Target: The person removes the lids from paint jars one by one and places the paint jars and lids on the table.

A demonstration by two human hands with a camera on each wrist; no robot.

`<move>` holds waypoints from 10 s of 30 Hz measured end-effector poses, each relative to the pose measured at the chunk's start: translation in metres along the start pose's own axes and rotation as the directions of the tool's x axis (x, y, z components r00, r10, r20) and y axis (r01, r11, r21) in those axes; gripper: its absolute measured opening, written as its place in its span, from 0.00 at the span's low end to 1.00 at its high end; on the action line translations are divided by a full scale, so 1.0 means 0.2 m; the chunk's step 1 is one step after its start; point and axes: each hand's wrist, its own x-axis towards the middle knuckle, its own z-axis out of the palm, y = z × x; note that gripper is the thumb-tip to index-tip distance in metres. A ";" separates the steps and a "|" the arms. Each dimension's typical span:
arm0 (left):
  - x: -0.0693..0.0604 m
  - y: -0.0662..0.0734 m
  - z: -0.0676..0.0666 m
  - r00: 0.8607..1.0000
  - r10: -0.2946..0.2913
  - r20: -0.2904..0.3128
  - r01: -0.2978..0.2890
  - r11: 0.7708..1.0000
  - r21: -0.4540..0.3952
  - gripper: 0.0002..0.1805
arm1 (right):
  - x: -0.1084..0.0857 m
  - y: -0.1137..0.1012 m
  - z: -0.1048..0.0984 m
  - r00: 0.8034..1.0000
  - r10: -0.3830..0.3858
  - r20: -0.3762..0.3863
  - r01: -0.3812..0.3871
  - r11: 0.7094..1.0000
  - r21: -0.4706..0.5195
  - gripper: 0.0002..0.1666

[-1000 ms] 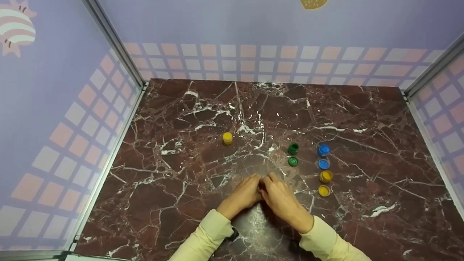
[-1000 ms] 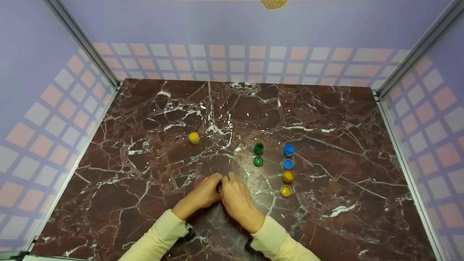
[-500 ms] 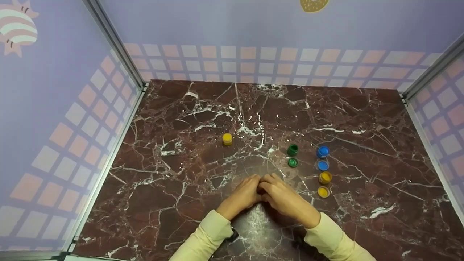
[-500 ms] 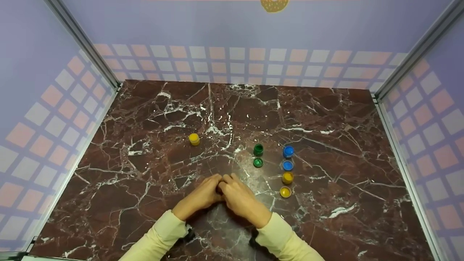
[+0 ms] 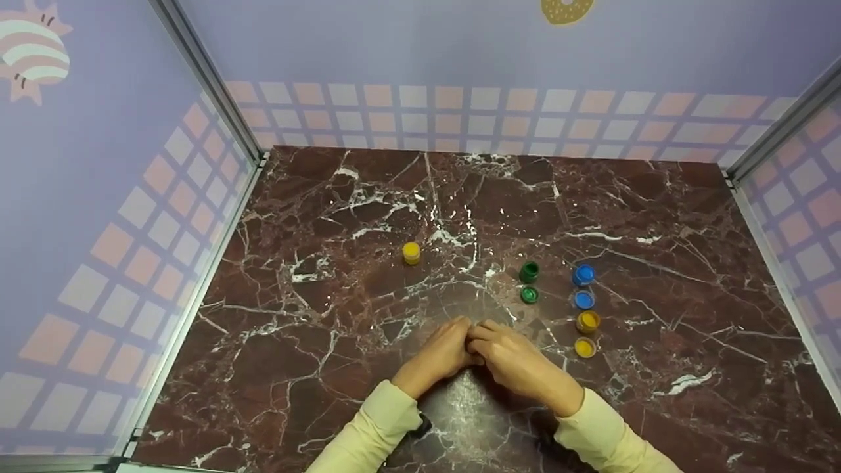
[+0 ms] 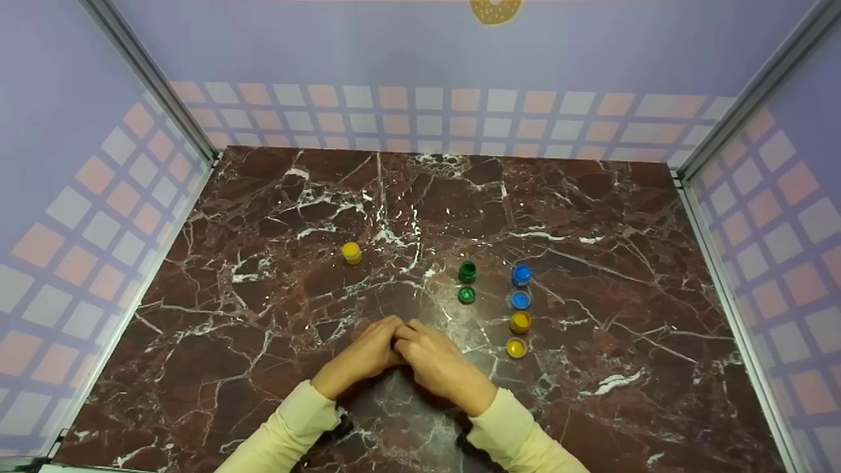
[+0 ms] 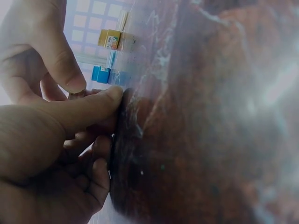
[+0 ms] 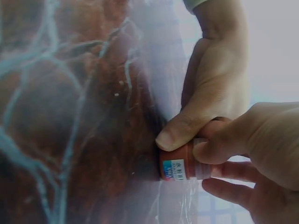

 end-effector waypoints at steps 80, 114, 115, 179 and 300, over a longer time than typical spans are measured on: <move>-0.01 -0.01 0.00 0.997 0.081 -0.015 -0.080 0.994 0.070 0.17 | 0.07 -0.16 0.04 0.887 0.428 -0.176 -0.433 0.901 0.011 0.10; 0.00 0.01 0.00 1.000 -0.011 0.018 0.010 0.999 0.051 0.21 | -0.03 -0.03 0.02 0.990 0.077 -0.118 -0.073 0.997 0.037 0.18; 0.00 0.01 0.00 1.000 -0.013 0.021 0.012 0.998 0.054 0.21 | -0.04 -0.03 0.03 0.989 0.075 -0.124 -0.070 0.997 0.044 0.16; 0.00 0.00 0.00 1.000 0.003 0.008 -0.003 0.998 0.067 0.15 | 0.05 -0.17 0.04 0.878 0.438 -0.194 -0.445 0.895 0.005 0.12; 0.35 0.27 0.17 1.000 0.014 0.027 -0.017 0.994 0.107 0.17 | -0.57 0.09 -0.02 0.830 0.547 0.109 -0.062 -0.104 0.993 0.21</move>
